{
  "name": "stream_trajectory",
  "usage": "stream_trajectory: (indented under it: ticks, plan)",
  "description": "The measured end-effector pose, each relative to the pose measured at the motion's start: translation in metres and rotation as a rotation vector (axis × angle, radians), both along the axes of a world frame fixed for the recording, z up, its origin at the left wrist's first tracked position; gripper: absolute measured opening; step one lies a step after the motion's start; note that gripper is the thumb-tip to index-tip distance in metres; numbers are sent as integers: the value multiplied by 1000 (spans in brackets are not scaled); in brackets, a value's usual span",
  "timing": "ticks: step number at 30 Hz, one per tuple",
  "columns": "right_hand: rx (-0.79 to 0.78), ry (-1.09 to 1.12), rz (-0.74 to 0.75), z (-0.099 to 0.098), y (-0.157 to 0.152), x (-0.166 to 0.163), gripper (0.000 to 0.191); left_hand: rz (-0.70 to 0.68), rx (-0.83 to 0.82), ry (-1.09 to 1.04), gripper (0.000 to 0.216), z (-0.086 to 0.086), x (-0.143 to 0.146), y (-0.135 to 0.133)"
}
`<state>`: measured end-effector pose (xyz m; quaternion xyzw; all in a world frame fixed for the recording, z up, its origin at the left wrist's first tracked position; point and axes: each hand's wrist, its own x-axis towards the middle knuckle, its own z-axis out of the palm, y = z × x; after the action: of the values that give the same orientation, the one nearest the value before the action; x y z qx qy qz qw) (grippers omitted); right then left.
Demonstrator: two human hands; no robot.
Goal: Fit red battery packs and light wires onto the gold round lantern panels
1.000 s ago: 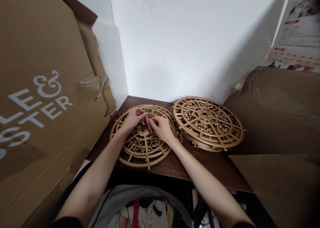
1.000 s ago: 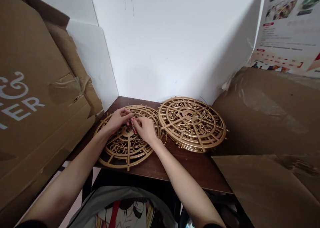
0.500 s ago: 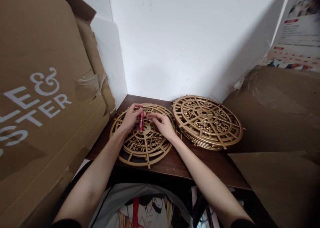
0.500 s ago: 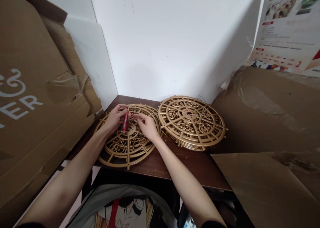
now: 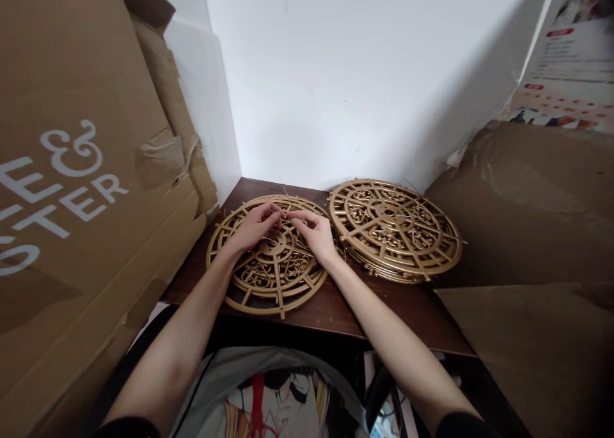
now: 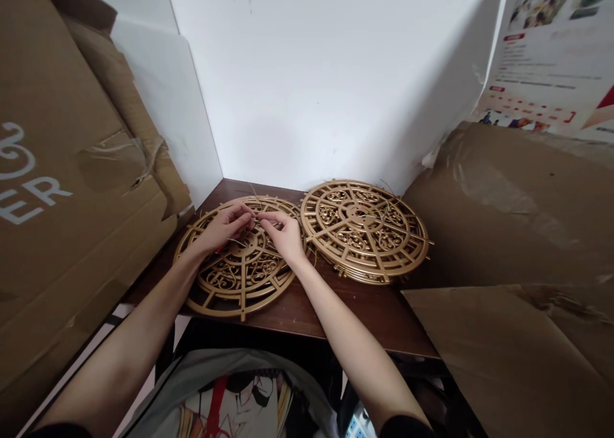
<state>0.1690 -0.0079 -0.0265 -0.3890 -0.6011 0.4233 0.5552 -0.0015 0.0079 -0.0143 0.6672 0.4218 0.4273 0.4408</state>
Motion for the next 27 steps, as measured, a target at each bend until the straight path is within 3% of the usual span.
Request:
stream_trajectory:
  ticks: [6, 13, 17, 22, 27]
  plan:
    - [2, -5, -47, -2, 1, 1, 22, -2, 157, 226, 18, 7, -3, -3]
    - [47, -82, -52, -1, 0, 1, 24, 19, 78, 182, 19, 4, -3, -2]
    - [212, -254, -97, 1, -6, 1, 23, 115, 87, 155, 18, 0, -3, 2]
    - [413, -508, 129, 4, -13, 0, 39, 173, 122, 148, 17, -4, -4, 4]
    - [435, -568, 241, 2, -10, 1, 50, 188, 127, 168, 16, -4, -4, 4]
